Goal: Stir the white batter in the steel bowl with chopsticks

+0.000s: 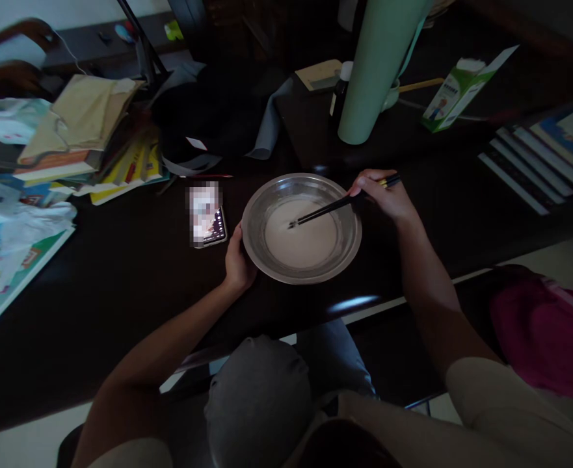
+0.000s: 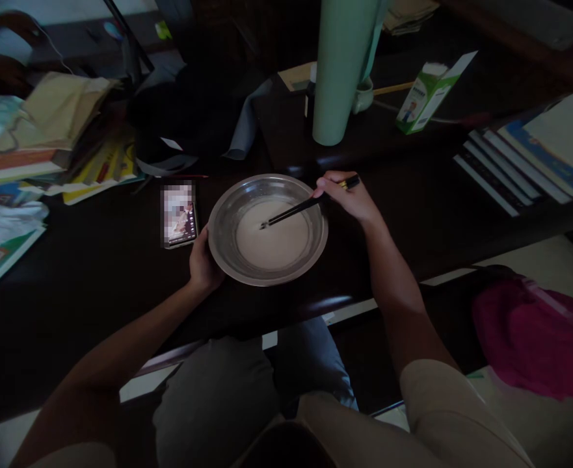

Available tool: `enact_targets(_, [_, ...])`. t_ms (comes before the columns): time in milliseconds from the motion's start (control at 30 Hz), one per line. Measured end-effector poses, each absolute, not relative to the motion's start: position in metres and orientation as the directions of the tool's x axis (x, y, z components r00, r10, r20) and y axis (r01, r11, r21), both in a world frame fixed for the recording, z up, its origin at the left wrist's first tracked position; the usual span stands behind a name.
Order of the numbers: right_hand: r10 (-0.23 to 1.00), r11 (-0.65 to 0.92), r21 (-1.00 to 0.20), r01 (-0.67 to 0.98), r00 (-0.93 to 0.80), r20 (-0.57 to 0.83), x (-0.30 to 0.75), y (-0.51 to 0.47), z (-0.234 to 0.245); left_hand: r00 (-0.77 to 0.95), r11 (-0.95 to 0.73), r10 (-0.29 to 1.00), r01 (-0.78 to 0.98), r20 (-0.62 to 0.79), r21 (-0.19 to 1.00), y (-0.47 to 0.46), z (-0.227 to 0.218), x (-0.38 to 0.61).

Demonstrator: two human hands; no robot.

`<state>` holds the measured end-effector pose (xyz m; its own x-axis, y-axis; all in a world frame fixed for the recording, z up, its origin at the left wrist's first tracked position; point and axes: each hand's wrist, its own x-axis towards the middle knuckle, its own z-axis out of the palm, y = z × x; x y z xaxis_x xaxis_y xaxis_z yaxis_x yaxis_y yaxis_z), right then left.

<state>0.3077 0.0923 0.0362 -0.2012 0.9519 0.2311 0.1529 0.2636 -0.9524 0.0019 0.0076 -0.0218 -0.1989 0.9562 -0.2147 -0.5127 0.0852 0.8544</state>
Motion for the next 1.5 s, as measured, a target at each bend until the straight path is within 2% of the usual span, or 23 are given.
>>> enact_targets(133, [0.96, 0.277, -0.954, 0.119, -0.088, 0.267, 0.3121, 0.0946, 0.034, -0.196, 0.081, 0.959, -0.498, -0.204, 0.863, 0.0076, -0.0193, 0.0035])
enact_targets(267, [0.947, 0.253, -0.951, 0.178, -0.246, 0.206, 0.3094, 0.0921, 0.0342, -0.198, 0.078, 0.959, -0.501, -0.202, 0.862, 0.0075, -0.0187, 0.004])
enact_targets(333, [0.944, 0.251, -0.951, 0.182, -0.264, 0.198, 0.3083, 0.0924, 0.0339, -0.197, 0.083, 0.958, -0.499, -0.206, 0.863, 0.0075, -0.0198, 0.0032])
enact_targets(500, [0.963, 0.262, -0.957, 0.122, -0.094, 0.252, 0.3123, 0.0953, 0.0322, -0.171, 0.09, 0.965, -0.494, -0.198, 0.865, 0.0076, -0.0217, 0.0011])
enact_targets(700, [0.935, 0.263, -0.945, 0.195, -0.295, 0.2, 0.3081, 0.0911, 0.0357, -0.184, 0.093, 0.959, -0.517, -0.217, 0.851, 0.0078, -0.0196, 0.0027])
enact_targets(900, [0.959, 0.278, -0.952, 0.132, -0.099, 0.266, 0.3113, 0.0938, 0.034, -0.191, 0.088, 0.959, -0.508, -0.212, 0.857, 0.0075, -0.0191, 0.0033])
enact_targets(1100, [0.934, 0.269, -0.948, 0.171, -0.287, 0.213, 0.3078, 0.0905, 0.0369, -0.194, 0.097, 0.955, -0.513, -0.225, 0.853, 0.0073, -0.0175, 0.0042])
enact_targets(1300, [0.96, 0.268, -0.956, 0.123, -0.114, 0.255, 0.311, 0.0928, 0.0351, -0.201, 0.094, 0.953, -0.518, -0.228, 0.85, 0.0072, -0.0157, 0.005])
enact_targets(1500, [0.935, 0.274, -0.948, 0.161, -0.275, 0.224, 0.3099, 0.0921, 0.0337, -0.184, 0.096, 0.959, -0.507, -0.217, 0.857, 0.0073, -0.0192, 0.0032])
